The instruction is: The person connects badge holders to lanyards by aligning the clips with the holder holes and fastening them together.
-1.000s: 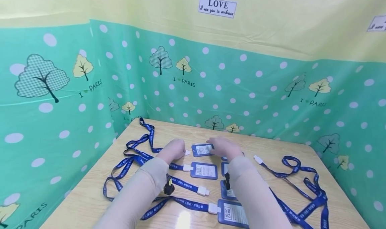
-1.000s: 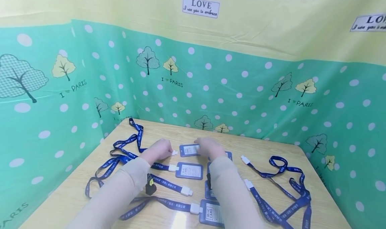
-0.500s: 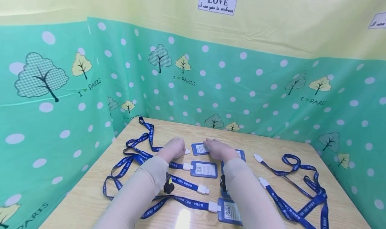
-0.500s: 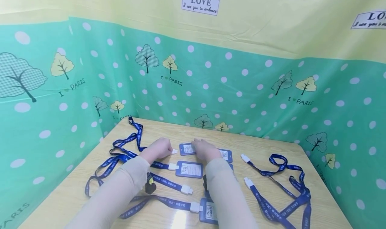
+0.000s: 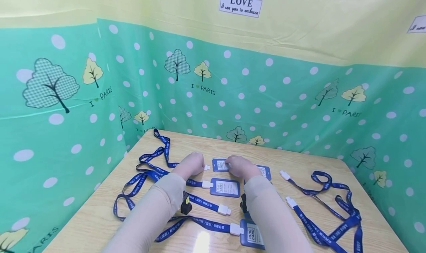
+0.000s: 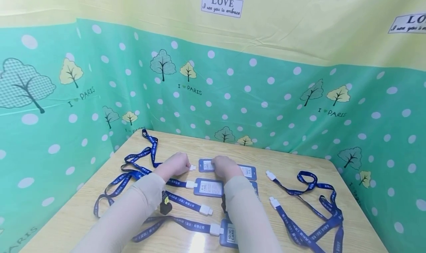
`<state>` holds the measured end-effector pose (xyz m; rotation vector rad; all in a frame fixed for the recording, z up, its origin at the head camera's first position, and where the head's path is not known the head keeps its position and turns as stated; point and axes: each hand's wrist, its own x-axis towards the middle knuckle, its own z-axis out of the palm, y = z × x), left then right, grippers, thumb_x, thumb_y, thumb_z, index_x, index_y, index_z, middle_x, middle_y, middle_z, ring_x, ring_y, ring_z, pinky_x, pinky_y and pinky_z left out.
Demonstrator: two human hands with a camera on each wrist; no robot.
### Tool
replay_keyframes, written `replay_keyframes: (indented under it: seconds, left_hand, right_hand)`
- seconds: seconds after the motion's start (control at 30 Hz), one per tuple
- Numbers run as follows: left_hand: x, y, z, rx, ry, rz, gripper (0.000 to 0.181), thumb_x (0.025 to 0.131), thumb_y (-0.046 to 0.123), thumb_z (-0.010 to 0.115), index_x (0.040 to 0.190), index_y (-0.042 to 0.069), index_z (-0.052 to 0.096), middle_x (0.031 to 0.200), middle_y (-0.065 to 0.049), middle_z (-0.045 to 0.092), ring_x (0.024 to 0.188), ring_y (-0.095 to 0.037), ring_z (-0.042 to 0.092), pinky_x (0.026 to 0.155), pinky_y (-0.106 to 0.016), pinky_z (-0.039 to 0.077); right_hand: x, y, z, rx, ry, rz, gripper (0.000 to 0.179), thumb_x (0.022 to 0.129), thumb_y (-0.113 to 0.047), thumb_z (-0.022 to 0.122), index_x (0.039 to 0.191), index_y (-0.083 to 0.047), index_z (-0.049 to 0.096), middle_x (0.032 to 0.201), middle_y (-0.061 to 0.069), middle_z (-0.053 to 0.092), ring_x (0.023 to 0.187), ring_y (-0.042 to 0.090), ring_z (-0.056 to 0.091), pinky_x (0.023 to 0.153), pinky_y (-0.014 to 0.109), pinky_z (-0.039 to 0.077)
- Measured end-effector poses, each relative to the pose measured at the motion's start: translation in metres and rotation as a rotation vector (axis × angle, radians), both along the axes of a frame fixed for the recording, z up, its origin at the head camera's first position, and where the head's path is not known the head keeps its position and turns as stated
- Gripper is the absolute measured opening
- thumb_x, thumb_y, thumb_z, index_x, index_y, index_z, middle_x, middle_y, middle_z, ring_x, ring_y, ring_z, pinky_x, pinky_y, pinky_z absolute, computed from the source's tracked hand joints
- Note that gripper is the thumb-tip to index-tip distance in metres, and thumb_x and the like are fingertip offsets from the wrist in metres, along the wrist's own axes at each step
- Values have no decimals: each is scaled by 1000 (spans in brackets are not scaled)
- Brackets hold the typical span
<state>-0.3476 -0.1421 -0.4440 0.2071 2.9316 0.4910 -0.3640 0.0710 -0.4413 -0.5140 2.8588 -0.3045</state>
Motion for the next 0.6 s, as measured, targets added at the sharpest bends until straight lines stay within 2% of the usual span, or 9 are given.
replay_keyframes:
  seconds: [0.2, 0.43, 0.6]
  left_hand:
    - [2, 1, 1, 13, -2, 3, 12, 95, 11, 68, 102, 6, 76, 90, -4, 69, 76, -16, 62, 80, -34, 58]
    - [1, 1, 1, 22, -20, 24, 9, 95, 11, 69, 99, 8, 76, 88, -4, 68, 77, -18, 63, 79, -35, 58]
    - [1, 0, -1, 20, -10, 17, 9, 95, 12, 70, 100, 9, 76, 89, -4, 69, 77, -17, 63, 78, -34, 58]
  right_hand:
    - [4, 2, 3, -12, -3, -1, 42, 96, -17, 71, 138, -15, 64, 144, 9, 57, 137, 31, 49, 113, 48, 40]
    - [5, 6, 4, -52, -15, -20, 39, 93, -21, 76, 132, -16, 69, 141, 9, 60, 135, 32, 51, 112, 49, 41]
    - [5, 7, 4, -73, -30, -34, 38, 90, -21, 79, 127, -14, 72, 138, 10, 62, 131, 32, 54, 111, 48, 43]
